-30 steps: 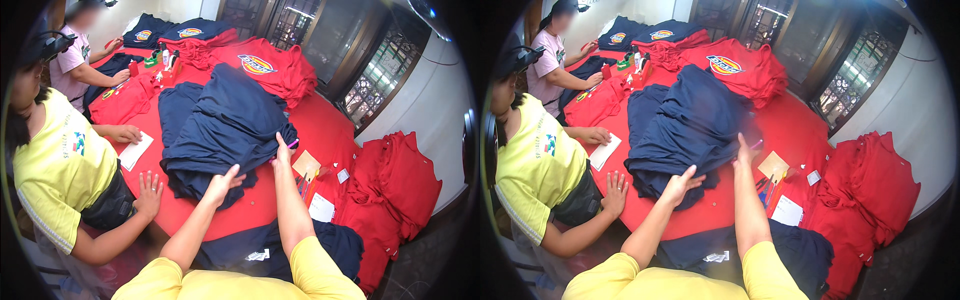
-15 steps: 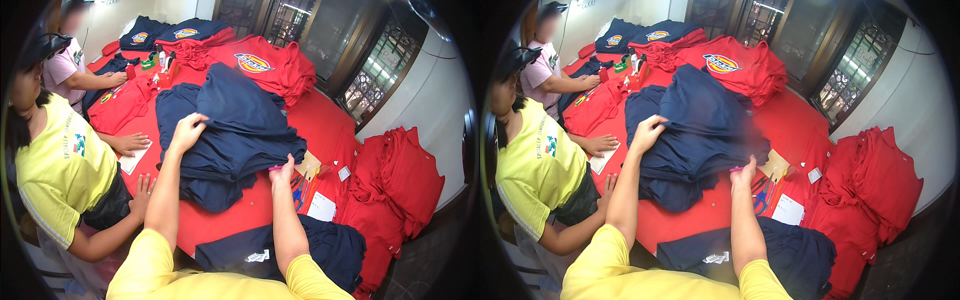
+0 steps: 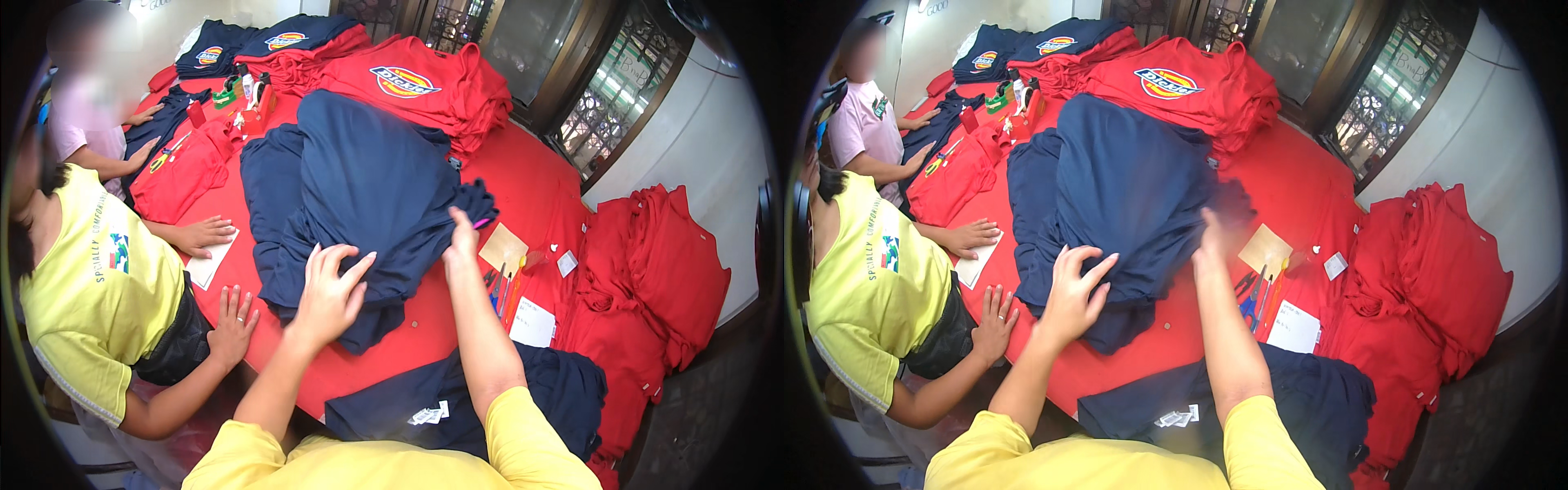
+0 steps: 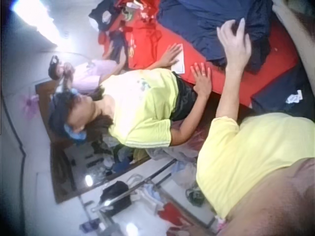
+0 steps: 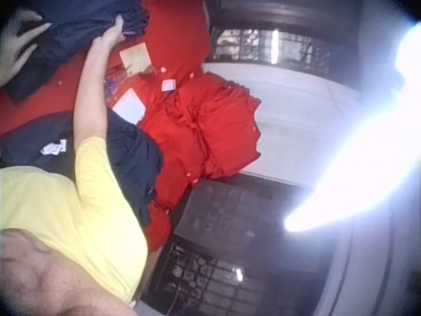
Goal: The person sorts garments on a red surface, handling navy and red shirts one at a time, checking tags, and writing notes on a piece of cardboard using a pen.
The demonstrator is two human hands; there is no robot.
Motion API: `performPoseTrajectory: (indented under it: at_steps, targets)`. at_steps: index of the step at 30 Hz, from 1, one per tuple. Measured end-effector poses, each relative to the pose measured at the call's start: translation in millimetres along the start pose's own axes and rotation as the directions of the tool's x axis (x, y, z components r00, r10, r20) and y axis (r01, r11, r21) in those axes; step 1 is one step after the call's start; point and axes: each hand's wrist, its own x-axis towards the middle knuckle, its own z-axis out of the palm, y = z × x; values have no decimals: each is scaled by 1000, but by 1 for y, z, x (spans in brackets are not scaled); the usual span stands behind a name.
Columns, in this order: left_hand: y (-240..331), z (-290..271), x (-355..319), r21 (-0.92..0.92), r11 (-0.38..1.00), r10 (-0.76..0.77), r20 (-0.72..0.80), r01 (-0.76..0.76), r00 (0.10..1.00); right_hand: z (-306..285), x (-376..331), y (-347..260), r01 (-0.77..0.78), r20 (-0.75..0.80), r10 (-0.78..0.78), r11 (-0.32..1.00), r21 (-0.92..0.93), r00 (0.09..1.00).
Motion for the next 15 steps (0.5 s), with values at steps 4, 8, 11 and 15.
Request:
performPoseTrajectory:
  at_steps: [4, 8, 11, 15]
  targets:
    - [62, 21, -35, -444, 896, 157, 264, -25, 952, 68, -18, -66, 138, 252, -160, 985, 102, 954]
    - [45, 84, -1, -515, 537, -341, 591, 668, 731, 171, -91, -118, 257, 361, -299, 953, 161, 883]
    - [-27, 129, 25, -803, 126, -264, 540, 583, 800, 214, -151, -153, 294, 492, -400, 913, 282, 773]
    - [-22, 104, 53, -770, 0, -338, 601, 639, 724, 196, -202, -216, 386, 546, -506, 863, 327, 668]
